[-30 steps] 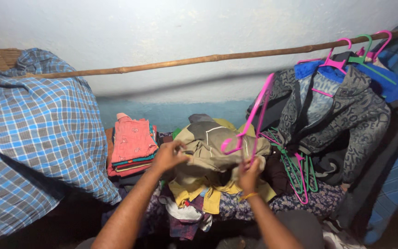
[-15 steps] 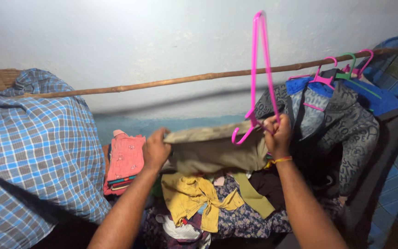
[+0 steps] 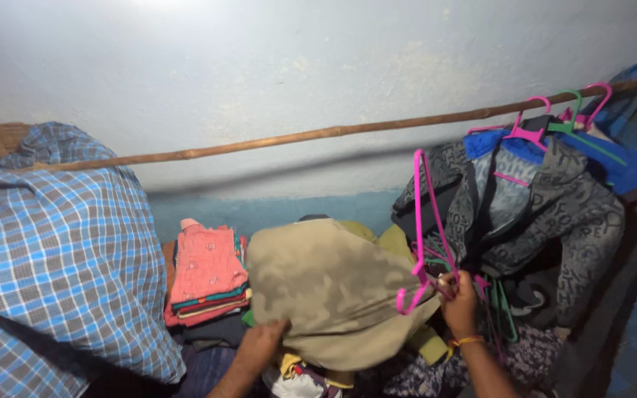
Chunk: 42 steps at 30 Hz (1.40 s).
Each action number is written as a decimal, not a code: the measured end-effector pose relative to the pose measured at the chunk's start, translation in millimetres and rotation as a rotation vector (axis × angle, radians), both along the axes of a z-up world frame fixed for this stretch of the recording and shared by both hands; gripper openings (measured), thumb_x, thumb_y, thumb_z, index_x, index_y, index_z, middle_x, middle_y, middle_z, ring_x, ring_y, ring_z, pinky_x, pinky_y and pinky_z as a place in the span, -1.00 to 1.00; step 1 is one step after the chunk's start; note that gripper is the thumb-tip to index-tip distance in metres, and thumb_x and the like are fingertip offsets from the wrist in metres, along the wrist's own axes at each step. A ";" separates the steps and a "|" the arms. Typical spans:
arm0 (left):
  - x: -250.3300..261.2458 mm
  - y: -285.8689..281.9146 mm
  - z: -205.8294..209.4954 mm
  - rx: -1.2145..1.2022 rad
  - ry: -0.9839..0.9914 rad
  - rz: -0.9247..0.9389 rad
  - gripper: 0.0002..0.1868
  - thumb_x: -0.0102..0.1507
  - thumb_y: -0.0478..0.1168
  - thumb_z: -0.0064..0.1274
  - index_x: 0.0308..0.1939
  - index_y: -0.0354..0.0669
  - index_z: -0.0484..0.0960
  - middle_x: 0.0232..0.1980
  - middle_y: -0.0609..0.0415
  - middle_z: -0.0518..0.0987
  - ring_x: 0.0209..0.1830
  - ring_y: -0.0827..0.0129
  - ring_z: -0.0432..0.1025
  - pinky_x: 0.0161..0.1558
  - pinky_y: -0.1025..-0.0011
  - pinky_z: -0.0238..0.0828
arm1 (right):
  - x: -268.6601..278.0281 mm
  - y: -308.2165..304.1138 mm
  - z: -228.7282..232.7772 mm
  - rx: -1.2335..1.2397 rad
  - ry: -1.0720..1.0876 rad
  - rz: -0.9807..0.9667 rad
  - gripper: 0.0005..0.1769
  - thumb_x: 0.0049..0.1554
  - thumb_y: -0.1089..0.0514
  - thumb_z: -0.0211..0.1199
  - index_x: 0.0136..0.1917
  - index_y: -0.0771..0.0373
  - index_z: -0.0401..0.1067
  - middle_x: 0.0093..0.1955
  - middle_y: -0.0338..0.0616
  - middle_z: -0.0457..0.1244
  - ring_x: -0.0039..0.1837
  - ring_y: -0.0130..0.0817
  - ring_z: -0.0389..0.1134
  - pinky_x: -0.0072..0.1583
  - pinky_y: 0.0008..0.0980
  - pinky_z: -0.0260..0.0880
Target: The person sits on the floor and organizes a pile of clothes by placing them on hangers and hanging them on a bamboo rod. They handle several garments including a patterned shirt, a gray t-shirt, and a yellow hoodie, using pink plastic hangers.
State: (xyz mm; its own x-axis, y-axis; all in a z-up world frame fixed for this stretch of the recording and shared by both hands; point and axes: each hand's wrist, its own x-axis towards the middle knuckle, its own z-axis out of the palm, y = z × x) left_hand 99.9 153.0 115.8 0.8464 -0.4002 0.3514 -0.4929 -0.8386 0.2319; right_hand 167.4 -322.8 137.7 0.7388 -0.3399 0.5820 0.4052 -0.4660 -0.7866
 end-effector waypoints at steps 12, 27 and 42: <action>-11.9 -41.9 -30.5 -0.119 -0.069 -0.063 -0.76 0.09 -0.02 0.22 -0.43 -0.10 0.64 -0.33 -0.14 0.59 -0.24 -0.14 0.54 -0.23 0.04 0.47 | -33.1 -19.2 -29.7 -0.089 0.238 0.039 -0.67 0.04 0.18 0.44 0.07 0.23 0.46 -0.24 -0.31 0.34 -0.21 -0.54 0.25 -0.16 -0.42 0.26; 39.9 -28.8 68.3 -0.898 0.085 0.171 -0.65 0.46 -0.06 -0.14 -0.22 -0.28 0.51 -0.45 -0.25 0.40 -0.41 -0.07 0.34 -0.31 0.16 0.32 | -150.6 -38.8 40.7 -0.212 0.913 0.884 -0.32 -0.08 0.11 0.58 0.31 0.22 0.53 0.22 -0.31 0.47 0.20 -0.58 0.41 0.27 -0.47 0.34; -77.9 -123.2 139.1 -0.662 -0.062 0.038 -0.81 0.40 -0.13 0.00 -0.18 -0.18 0.49 -0.34 -0.22 0.55 -0.30 -0.20 0.48 -0.31 0.02 0.38 | -126.3 74.0 -74.4 -0.069 0.825 0.569 -0.41 0.22 -0.19 0.25 0.39 0.14 0.58 -0.33 -0.16 0.27 -0.27 -0.52 0.26 -0.16 -0.48 0.37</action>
State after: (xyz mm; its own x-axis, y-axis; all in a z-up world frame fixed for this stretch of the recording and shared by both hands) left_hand 22.0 29.8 254.9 0.8262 -0.0534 0.5608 -0.4944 -0.5459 0.6764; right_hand 41.1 -248.8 63.3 0.9621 0.2045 -0.1806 -0.0781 -0.4280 -0.9004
